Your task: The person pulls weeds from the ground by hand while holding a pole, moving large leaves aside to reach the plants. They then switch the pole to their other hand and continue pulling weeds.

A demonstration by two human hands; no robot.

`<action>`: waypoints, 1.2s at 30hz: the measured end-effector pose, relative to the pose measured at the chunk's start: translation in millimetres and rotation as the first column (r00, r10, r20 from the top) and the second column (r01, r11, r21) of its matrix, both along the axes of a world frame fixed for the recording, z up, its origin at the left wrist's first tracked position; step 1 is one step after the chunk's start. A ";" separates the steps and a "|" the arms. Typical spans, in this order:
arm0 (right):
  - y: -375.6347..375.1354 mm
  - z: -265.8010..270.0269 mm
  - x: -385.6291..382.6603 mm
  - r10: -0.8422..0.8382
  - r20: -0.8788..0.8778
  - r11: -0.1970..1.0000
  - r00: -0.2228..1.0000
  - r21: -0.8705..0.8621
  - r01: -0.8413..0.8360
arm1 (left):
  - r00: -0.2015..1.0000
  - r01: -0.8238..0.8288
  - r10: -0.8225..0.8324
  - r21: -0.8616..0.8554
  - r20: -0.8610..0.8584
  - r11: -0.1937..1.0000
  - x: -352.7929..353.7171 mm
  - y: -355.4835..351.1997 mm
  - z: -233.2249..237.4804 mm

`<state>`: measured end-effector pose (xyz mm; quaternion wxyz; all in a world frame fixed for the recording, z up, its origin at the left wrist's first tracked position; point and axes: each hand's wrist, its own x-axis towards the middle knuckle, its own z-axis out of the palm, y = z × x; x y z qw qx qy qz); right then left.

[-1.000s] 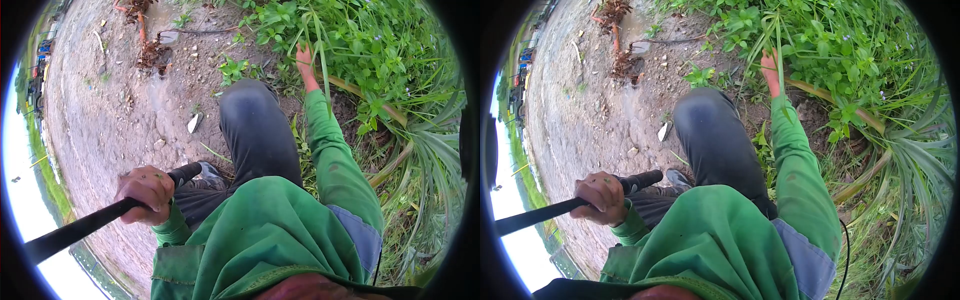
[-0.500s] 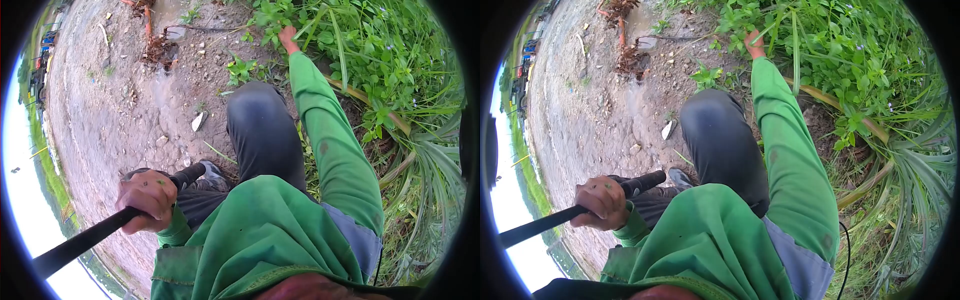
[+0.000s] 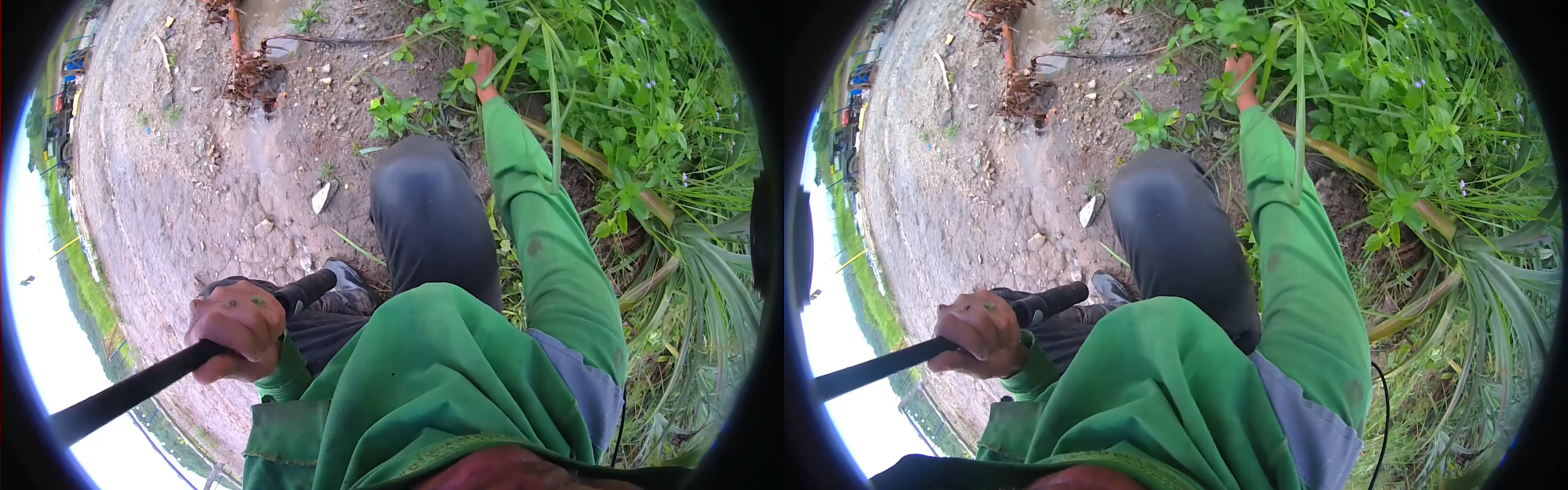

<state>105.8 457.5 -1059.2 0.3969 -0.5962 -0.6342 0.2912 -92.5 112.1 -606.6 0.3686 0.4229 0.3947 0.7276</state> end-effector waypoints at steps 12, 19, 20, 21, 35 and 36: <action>1.9 11.4 -11.1 -0.219 0.036 0.967 0.975 -0.124 0.222 | 1.000 -0.013 0.012 -0.044 -0.008 0.999 0.1 4.1 -2.6; -15.0 4.8 -13.1 -0.367 0.036 0.872 0.930 -0.335 0.357 | 0.999 -0.023 0.022 -0.023 -0.031 0.999 -8.2 5.9 -2.1; -49.5 -24.3 -12.5 -0.371 0.078 0.877 0.925 -0.299 0.377 | 0.999 -0.006 0.005 -0.039 -0.033 0.999 -6.5 5.9 -0.3; -62.4 -45.8 -17.5 -0.377 0.098 0.891 0.921 -0.233 0.390 | 0.999 0.008 -0.009 -0.019 -0.046 1.000 -5.0 11.1 -3.4; -203.4 199.4 23.0 0.562 -0.203 0.707 0.802 -0.384 -0.594 | 0.997 -0.041 0.035 -0.107 -0.063 0.993 4.2 -18.3 -3.2; -206.6 194.1 23.5 0.468 -0.336 0.618 0.817 -0.537 -0.574 | 0.997 -0.042 0.036 -0.105 -0.064 0.994 3.5 -21.6 -2.1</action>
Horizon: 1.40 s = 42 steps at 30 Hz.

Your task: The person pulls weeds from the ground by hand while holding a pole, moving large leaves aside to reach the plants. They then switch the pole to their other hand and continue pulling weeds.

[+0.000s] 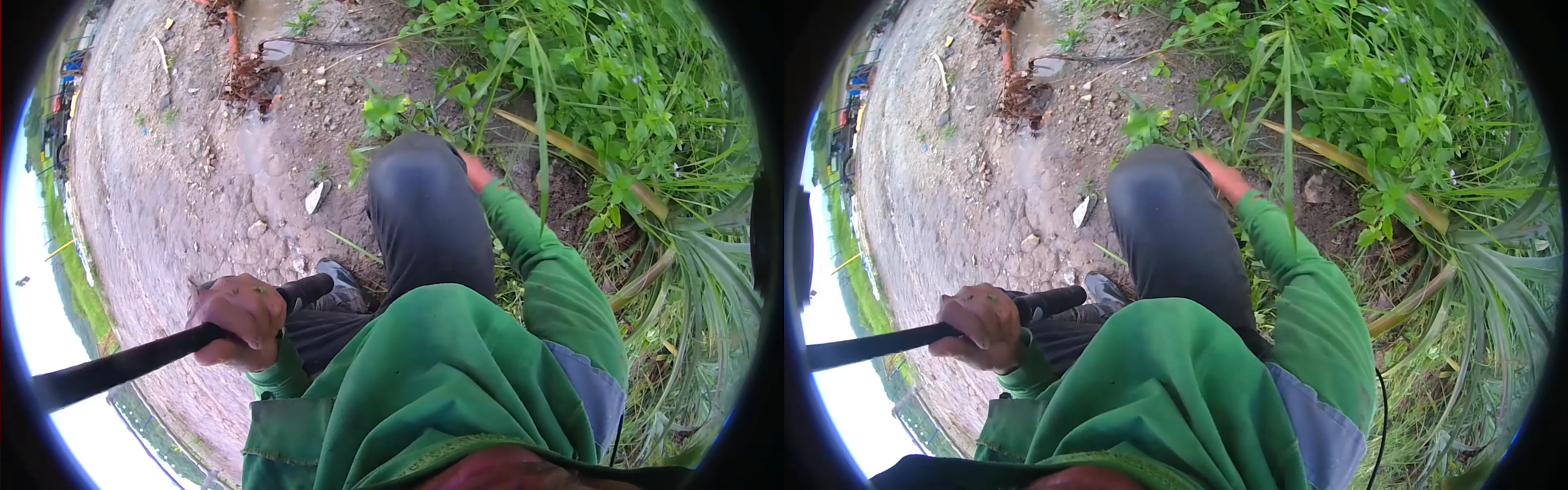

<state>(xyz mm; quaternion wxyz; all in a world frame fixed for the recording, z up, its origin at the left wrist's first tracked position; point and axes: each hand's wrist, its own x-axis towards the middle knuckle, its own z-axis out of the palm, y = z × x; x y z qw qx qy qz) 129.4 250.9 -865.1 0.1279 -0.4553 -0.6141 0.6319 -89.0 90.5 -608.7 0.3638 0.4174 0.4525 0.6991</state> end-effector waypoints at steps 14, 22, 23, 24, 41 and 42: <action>190.9 -172.3 -38.8 -0.339 0.810 0.234 0.478 0.565 -0.792 | 0.998 -0.027 0.029 0.056 -0.050 0.998 -4.5 -9.4 3.7; 220.4 -185.9 -34.7 -0.375 0.883 0.429 0.284 0.436 -0.791 | 0.997 -0.062 0.063 0.040 -0.033 0.997 -7.3 -7.0 1.2; 222.8 -190.0 -31.4 -0.422 0.850 0.386 0.315 0.483 -0.786 | 0.998 -0.060 0.060 0.040 -0.024 0.997 -7.9 -6.9 0.4; 224.2 -193.3 -32.7 -0.422 0.850 0.386 0.315 0.483 -0.786 | 0.998 -0.057 0.058 0.043 -0.016 0.997 -8.3 -6.7 0.1; 200.9 -155.0 -22.0 -0.261 0.717 0.878 0.646 0.455 -0.150 | 0.998 -0.054 0.054 0.044 -0.009 0.998 -10.0 -15.0 0.2; 200.9 -157.0 -22.0 -0.248 0.724 0.865 0.644 0.465 -0.190 | 0.999 -0.037 0.036 0.065 0.018 0.997 -9.8 -14.2 -0.1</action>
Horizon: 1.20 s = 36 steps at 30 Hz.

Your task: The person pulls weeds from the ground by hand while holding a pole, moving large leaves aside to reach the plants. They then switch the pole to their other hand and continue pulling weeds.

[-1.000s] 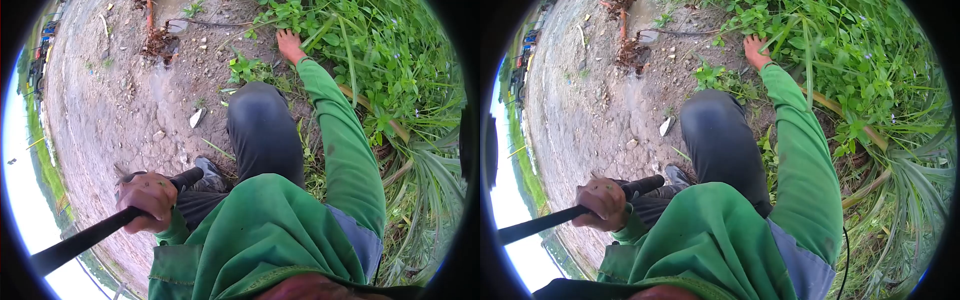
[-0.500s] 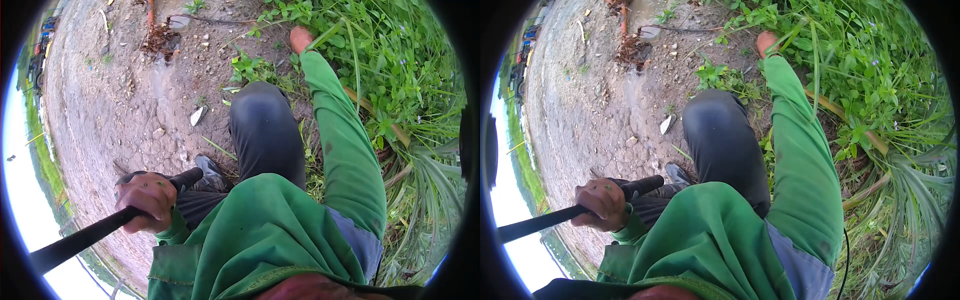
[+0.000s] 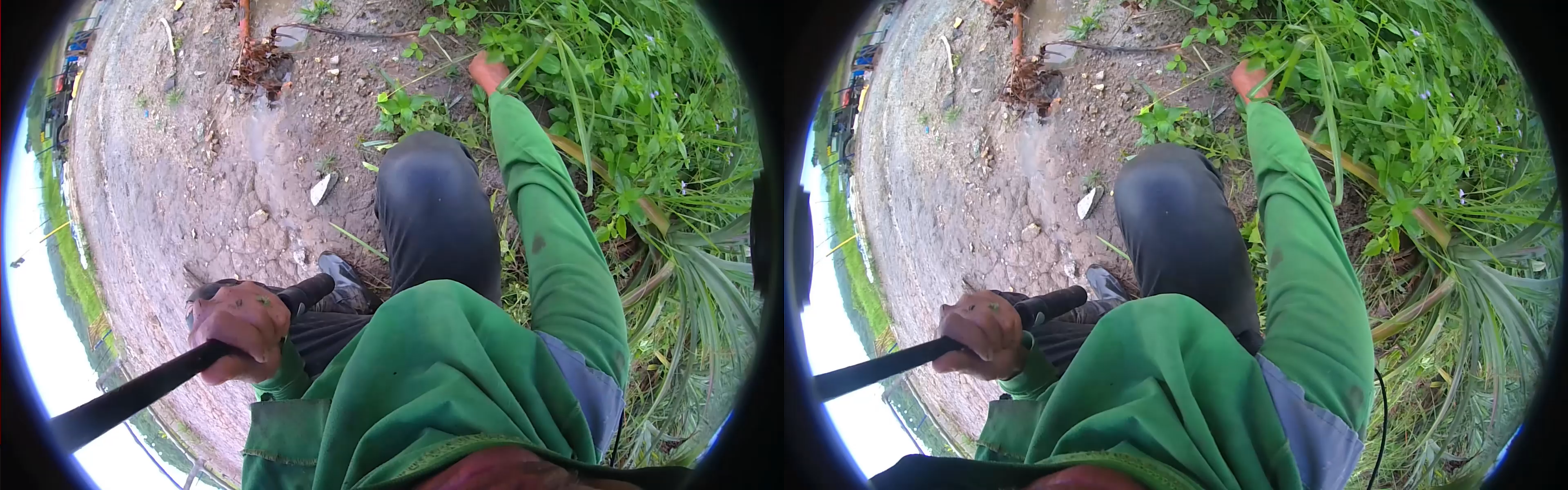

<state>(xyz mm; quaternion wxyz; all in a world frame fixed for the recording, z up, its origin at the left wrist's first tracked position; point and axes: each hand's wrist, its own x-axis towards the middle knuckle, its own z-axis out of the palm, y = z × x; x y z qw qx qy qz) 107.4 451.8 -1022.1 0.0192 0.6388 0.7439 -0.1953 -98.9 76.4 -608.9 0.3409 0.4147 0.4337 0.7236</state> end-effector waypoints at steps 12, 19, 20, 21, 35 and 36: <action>25.1 -90.6 23.0 0.152 0.152 0.956 0.977 0.228 -0.184 | 0.995 0.061 -0.063 0.028 0.071 0.998 -2.0 1.9 0.0; -26.8 -50.9 -10.1 -0.338 -0.364 0.936 0.868 -0.034 0.350 | 0.998 0.044 -0.043 -0.004 0.036 0.999 1.0 4.5 1.6; -28.8 -46.6 -5.0 -0.338 -0.368 0.935 0.866 -0.027 0.354 | 0.999 0.031 -0.030 -0.017 0.045 0.999 1.1 2.3 1.6; -35.5 -32.2 -3.2 -0.200 -0.307 0.980 0.931 -0.082 0.183 | 0.999 0.017 -0.016 -0.029 0.048 0.999 0.5 -0.5 2.7; -29.2 43.2 30.7 0.255 0.144 0.942 0.956 0.187 -0.280 | 0.995 -0.089 0.088 -0.029 -0.046 0.996 0.3 -17.7 0.2; -17.4 33.8 37.8 0.257 0.143 0.942 0.956 0.185 -0.281 | 0.996 -0.073 0.072 -0.023 -0.044 0.997 0.0 -17.4 0.7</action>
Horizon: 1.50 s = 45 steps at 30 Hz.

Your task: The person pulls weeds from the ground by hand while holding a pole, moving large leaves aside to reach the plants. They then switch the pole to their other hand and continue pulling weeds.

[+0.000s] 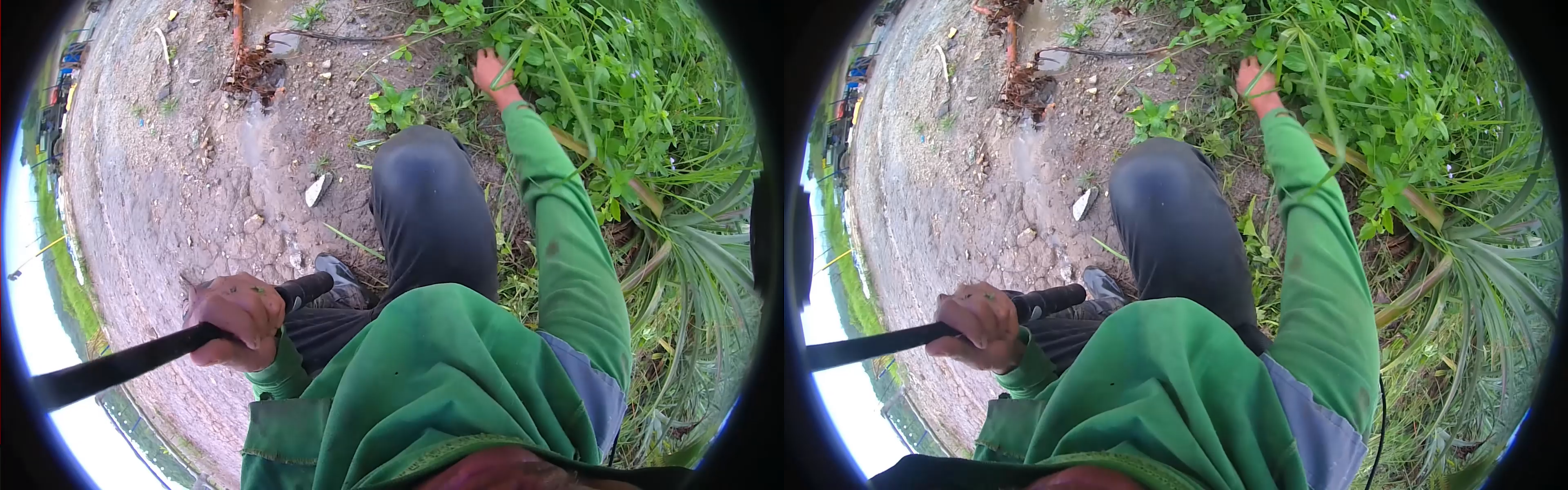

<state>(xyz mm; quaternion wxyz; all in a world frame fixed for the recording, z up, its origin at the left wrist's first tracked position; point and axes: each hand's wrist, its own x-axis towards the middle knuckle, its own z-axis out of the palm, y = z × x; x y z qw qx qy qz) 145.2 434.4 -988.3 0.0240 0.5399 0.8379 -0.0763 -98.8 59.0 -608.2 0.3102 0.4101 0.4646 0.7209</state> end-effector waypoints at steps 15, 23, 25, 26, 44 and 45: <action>64.7 -34.9 47.2 0.150 0.469 0.987 0.870 -0.029 -0.155 | 0.999 0.026 -0.028 -0.047 -0.029 0.999 -6.9 6.0 -5.3; 42.4 -22.2 34.5 0.007 0.221 0.999 0.975 0.038 -0.016 | 1.000 0.028 -0.029 -0.016 -0.011 0.999 -4.3 11.6 -4.1; 45.8 -18.2 28.0 -0.037 0.180 0.999 0.983 0.034 0.032 | 0.999 0.043 -0.043 -0.011 -0.030 0.999 -6.6 11.5 -2.2; 47.2 -17.6 29.0 0.006 0.176 0.999 0.984 0.036 -0.013 | 0.999 0.041 -0.041 -0.013 -0.032 0.999 -6.7 11.3 -1.8; -110.1 119.9 13.8 -0.006 -0.081 0.949 0.997 -0.313 -0.020 | 0.997 0.078 -0.078 -0.015 0.012 0.997 -3.4 23.6 -9.1; -122.8 121.0 5.4 0.010 -0.185 0.939 0.983 -0.337 -0.073 | 0.996 0.084 -0.084 -0.010 0.023 0.996 -3.8 23.1 -9.1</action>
